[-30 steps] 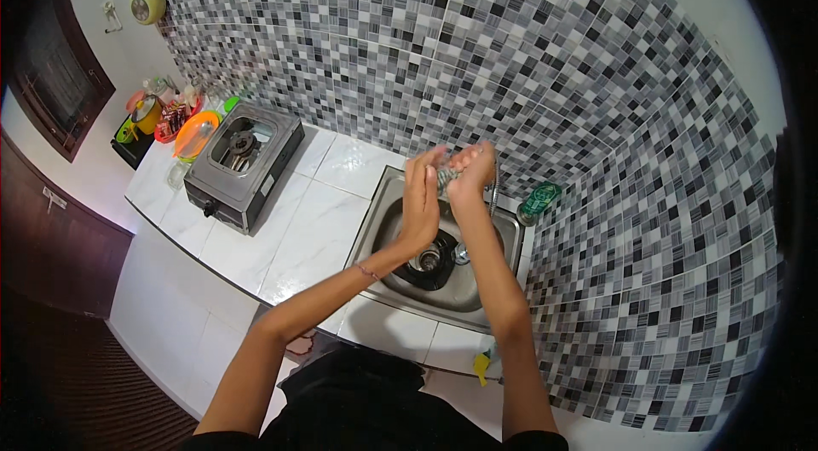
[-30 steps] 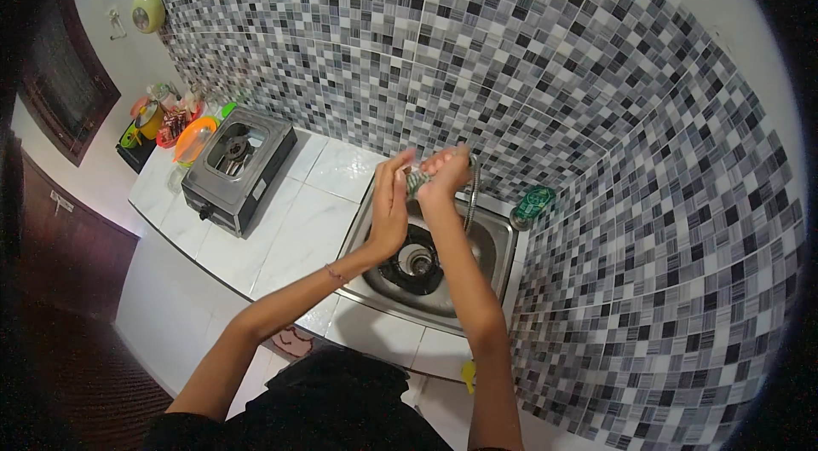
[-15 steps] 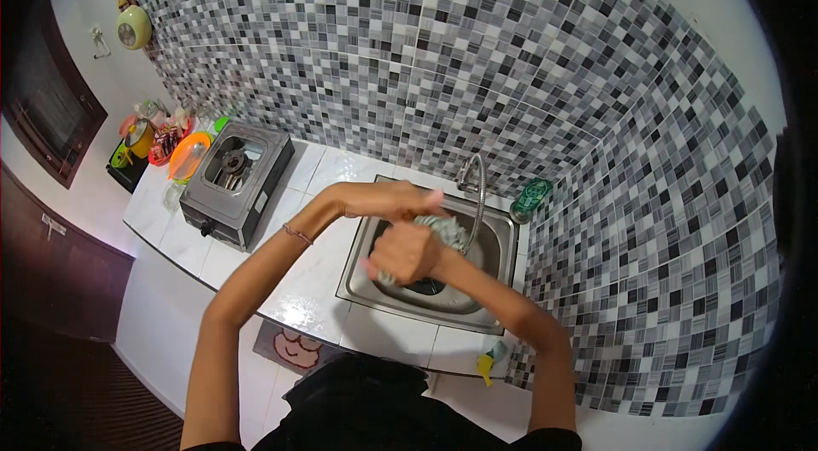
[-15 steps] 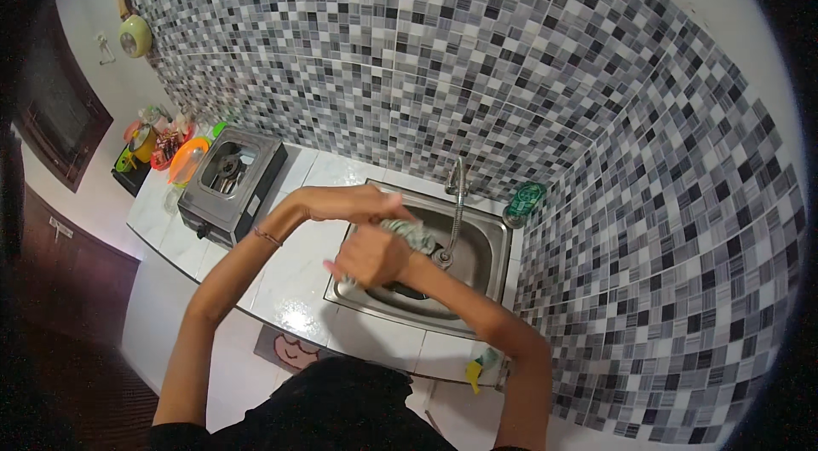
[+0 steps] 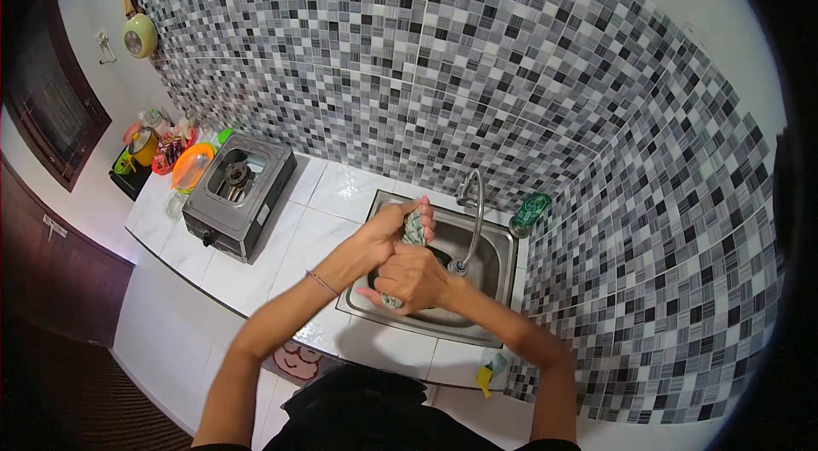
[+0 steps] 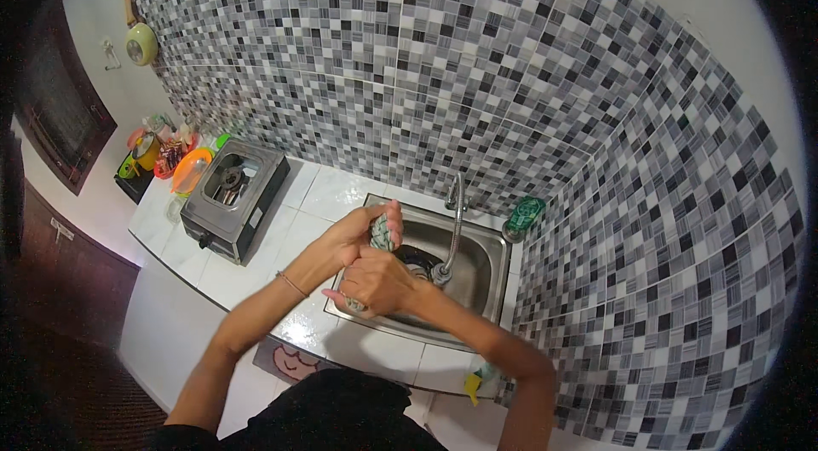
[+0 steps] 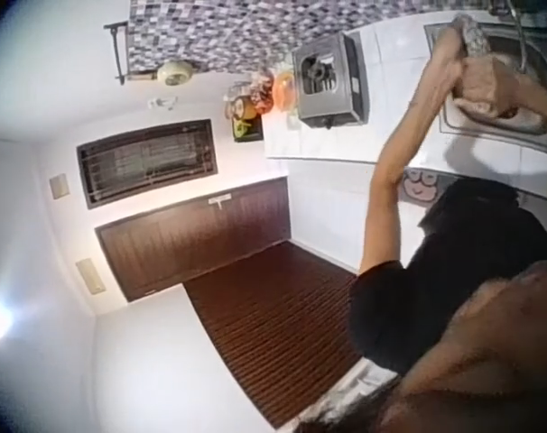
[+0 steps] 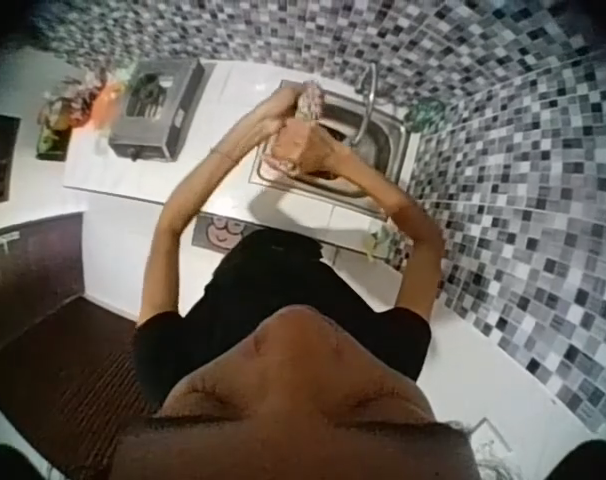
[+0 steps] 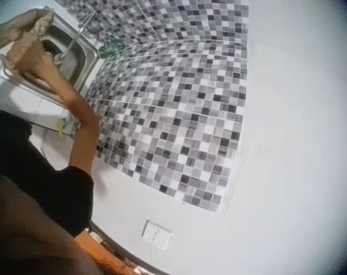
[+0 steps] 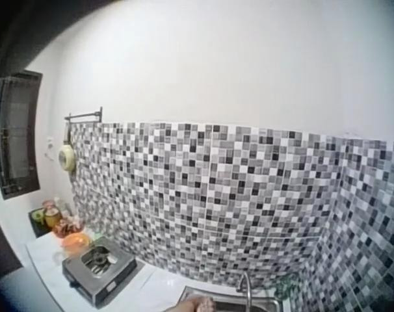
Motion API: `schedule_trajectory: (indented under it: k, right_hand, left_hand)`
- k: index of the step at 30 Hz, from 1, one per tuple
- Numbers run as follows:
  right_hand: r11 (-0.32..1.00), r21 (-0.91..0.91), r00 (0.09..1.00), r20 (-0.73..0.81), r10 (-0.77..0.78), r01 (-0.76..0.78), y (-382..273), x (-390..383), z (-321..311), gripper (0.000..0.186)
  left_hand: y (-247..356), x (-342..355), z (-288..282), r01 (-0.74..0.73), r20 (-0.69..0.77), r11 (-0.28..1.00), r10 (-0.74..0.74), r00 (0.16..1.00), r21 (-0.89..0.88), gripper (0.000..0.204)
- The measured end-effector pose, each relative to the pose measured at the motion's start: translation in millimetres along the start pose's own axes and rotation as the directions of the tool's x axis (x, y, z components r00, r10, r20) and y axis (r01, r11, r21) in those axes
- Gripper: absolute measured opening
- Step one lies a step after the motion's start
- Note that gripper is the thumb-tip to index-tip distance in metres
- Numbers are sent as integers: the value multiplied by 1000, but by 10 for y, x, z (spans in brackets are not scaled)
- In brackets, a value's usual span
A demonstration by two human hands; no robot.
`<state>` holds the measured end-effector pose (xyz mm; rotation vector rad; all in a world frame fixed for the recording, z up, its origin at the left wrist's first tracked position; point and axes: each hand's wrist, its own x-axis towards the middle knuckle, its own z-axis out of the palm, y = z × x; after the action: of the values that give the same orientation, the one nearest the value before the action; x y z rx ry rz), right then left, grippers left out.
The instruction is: Thoroughly wipe and clean a gas stove, the adjacent sink area, and the tiled walls using a cloth and detergent.
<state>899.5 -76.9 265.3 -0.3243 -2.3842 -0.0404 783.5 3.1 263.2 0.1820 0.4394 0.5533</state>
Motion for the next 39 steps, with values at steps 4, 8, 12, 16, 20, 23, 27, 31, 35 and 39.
schedule_trajectory:
  k: [4, 8, 12, 16, 20, 23, 27, 31, 35, 39]
  right_hand:
    - [904, 365, 747, -531, 400, -224, -141, 155, -90, 44]
    - [312, 774, 139, -454, 880, 551, -99, 138, -180, 60]
    - [69, 887, -104, -24, 994, 457, 213, 45, -340, 61]
    - [-652, 752, 235, 620, 748, 92, 701, 48, -511, 57]
    - [-759, 517, 275, 855, 439, -397, 1007, -62, -399, 58]
    - [-636, 510, 106, 821, 562, -579, 1086, -261, 23, 53]
    - [-106, 76, -59, 458, 887, -991, 1161, -535, 761, 51]
    - [285, -171, 220, 322, 921, -943, 1169, -737, 1189, 43]
    - [86, -168, 53, 194, 980, -982, 1068, -699, 1299, 46]
    - [-182, 381, -229, -80, 970, -906, 1022, -591, 884, 63]
  left_hand:
    - [-50, -50, 167, 2, 45, 852, 26, 999, -524, 20]
    - [-391, -116, 556, -571, 26, 783, 594, 804, -245, 42]
    - [-605, -159, 813, -859, 617, -228, 777, 123, 458, 42]
    - [-547, -74, 663, -617, 992, -787, 68, -109, -13, 25]
    - [-589, 155, 174, -633, 966, -765, -235, 109, -115, 31]
    - [-655, 463, -251, -667, 875, -735, -396, 278, -121, 41]
    - [-766, 768, -938, -642, 733, -762, -481, 481, -80, 30]
    - [-881, 1130, -1516, -664, 507, -747, -585, 633, -33, 24]
    - [-868, 1065, -1613, -683, 705, -730, -490, 514, -9, 30]
    - [-491, 491, -1175, -564, 639, -819, -489, 594, -104, 38]
